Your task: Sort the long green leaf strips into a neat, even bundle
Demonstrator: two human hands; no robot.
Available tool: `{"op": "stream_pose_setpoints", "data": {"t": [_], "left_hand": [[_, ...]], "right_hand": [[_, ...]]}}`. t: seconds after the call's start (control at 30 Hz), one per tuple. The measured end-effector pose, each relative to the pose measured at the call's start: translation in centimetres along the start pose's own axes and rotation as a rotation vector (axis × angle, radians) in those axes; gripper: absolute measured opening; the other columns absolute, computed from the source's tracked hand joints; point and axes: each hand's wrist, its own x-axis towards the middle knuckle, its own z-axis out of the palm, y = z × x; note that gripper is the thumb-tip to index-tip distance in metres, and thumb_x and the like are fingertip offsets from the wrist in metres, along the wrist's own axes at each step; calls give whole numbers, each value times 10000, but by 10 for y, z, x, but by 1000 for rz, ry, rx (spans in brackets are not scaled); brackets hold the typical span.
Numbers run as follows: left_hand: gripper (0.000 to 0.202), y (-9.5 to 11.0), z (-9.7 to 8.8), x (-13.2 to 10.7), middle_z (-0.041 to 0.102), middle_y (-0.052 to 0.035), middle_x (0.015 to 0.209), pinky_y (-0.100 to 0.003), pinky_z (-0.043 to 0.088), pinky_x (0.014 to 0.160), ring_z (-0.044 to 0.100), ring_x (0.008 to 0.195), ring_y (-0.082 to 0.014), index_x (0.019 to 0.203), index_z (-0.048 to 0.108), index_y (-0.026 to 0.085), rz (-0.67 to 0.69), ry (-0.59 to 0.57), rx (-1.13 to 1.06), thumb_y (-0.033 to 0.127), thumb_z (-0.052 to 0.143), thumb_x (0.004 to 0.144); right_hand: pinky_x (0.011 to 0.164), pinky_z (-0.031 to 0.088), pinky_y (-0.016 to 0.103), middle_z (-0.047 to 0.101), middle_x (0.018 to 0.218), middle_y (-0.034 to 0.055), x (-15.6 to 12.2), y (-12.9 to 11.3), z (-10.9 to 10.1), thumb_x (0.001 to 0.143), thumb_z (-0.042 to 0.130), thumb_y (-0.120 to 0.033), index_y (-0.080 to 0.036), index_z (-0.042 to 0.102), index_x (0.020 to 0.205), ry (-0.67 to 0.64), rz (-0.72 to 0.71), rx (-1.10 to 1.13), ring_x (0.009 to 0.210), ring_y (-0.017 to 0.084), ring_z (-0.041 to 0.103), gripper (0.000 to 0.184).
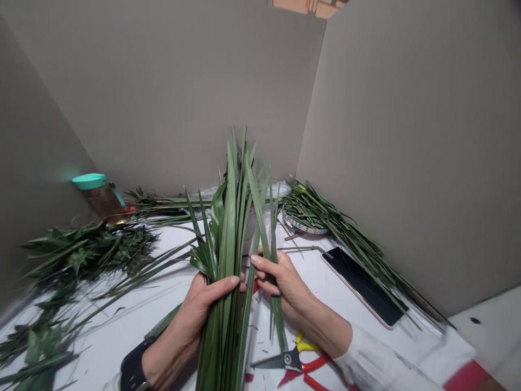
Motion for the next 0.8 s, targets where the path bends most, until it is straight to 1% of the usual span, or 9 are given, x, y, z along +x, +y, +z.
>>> {"op": "stream_pose_setpoints", "data": {"t": [0.1,0.2,0.3,0.4,0.47,0.53,0.6,0.7,0.8], "left_hand": [[138,0,0,1,756,-42,685,-227,539,503,654,528,-147,792,736,146,-13,-10,-8,217,805,695],[130,2,2,0,729,-23,629,-198,493,431,622,471,-126,733,731,147,-17,-19,-26,229,816,678],[157,5,4,-2,695,-25,565,-212,493,418,610,434,-134,640,690,147,-23,-55,-52,248,802,687],[293,8,5,-1,601,-25,438,-255,473,360,587,371,-174,537,612,153,-36,-109,-95,324,748,733],[304,9,3,0,546,10,395,-242,436,322,527,307,-147,552,587,167,-20,-90,-145,352,724,751],[265,10,0,2,566,28,428,-219,430,323,488,285,-108,603,584,173,-3,-35,-188,339,736,744],[231,10,-3,4,612,17,494,-211,464,360,534,336,-107,644,590,169,-1,14,-213,303,761,723],[192,12,-5,6,640,3,565,-208,501,411,595,431,-120,682,605,160,-4,53,-237,236,780,696],[176,13,-5,8,642,-2,575,-205,510,422,598,456,-118,680,617,151,-6,74,-239,215,780,695]], "right_hand": [[380,130,164,526,628,-52,-2,-1,0,818,711,-309,-141,579,790,-17,7,10,387,2,303,215],[382,149,155,609,681,4,-4,0,3,842,686,-337,-124,621,782,-75,29,7,416,13,378,231],[425,285,139,651,717,34,-10,5,8,853,678,-402,-116,667,790,-135,58,-4,458,32,433,293],[564,445,186,678,731,46,-20,10,16,845,683,-465,-124,700,817,-169,87,-12,559,86,542,342],[658,485,223,698,743,45,-30,13,23,849,681,-481,-145,713,880,-176,92,-21,648,123,606,339],[700,492,243,708,761,36,-40,16,29,852,678,-494,-176,714,956,-153,85,-42,713,150,637,337],[668,487,254,700,744,44,-48,19,34,876,626,-538,-177,719,923,-136,85,-73,693,163,629,376],[647,473,265,645,660,55,-54,26,37,934,511,-568,-150,681,747,-148,65,-57,640,155,590,488],[596,465,253,493,559,-26,-56,32,38,917,559,-550,-171,564,702,-154,-4,113,527,109,509,436]]}}
